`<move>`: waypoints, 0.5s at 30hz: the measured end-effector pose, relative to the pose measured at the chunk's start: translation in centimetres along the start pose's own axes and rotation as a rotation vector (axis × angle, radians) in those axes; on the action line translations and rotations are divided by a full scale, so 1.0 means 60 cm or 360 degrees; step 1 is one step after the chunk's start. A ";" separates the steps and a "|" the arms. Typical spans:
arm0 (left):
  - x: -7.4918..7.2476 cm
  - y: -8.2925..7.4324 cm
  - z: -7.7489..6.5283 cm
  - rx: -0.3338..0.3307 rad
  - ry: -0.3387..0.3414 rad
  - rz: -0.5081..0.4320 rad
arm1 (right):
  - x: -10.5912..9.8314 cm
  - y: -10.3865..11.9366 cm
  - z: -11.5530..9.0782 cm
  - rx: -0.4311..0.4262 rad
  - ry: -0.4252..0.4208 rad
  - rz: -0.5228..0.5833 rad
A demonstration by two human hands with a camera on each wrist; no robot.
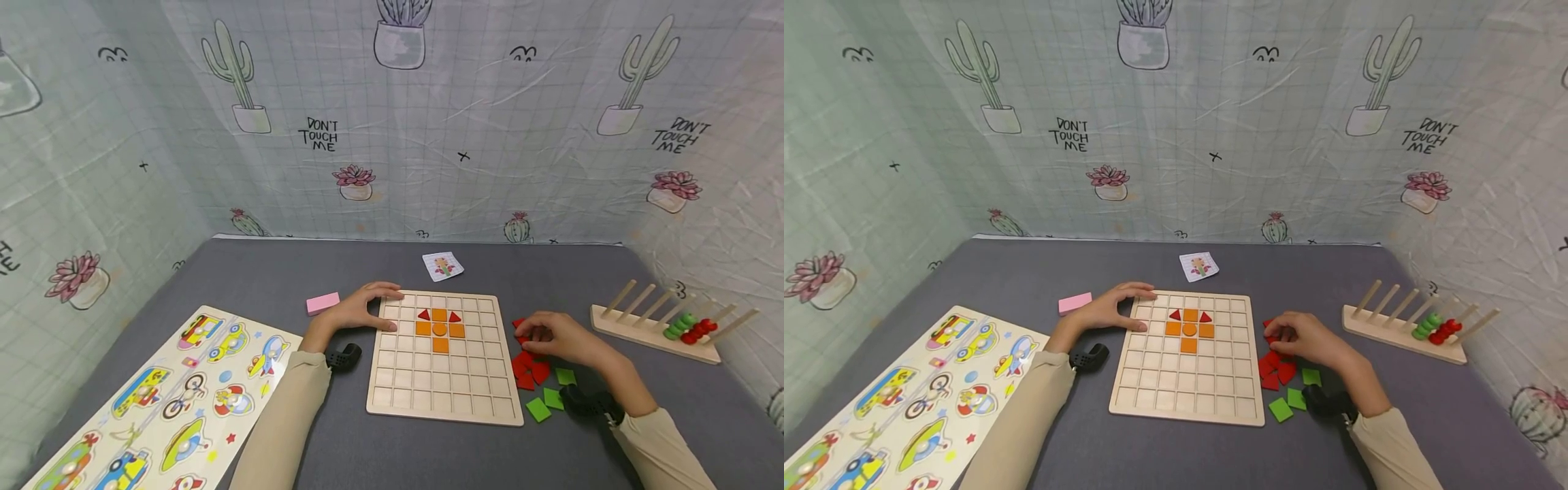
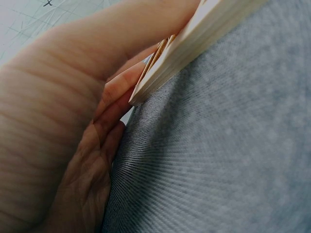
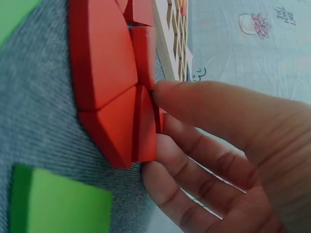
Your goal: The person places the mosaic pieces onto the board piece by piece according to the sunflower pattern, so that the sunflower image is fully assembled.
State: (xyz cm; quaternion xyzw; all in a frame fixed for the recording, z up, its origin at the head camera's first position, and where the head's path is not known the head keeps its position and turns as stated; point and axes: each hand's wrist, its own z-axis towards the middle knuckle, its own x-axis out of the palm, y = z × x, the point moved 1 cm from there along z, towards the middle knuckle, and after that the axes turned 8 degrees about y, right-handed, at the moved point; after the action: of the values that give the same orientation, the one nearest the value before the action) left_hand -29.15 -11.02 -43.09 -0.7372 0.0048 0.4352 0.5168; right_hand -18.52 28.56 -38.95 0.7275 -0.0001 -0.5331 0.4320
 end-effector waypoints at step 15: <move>0.000 -0.002 0.000 -0.0004 0.0004 0.0006 | 0.002 0.005 0.003 0.0033 -0.0055 -0.0067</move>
State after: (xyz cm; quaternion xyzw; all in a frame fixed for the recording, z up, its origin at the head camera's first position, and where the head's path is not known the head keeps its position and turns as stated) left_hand -29.10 -10.97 -43.00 -0.7384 0.0062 0.4352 0.5150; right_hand -18.45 28.22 -38.84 0.7225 0.0024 -0.5545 0.4130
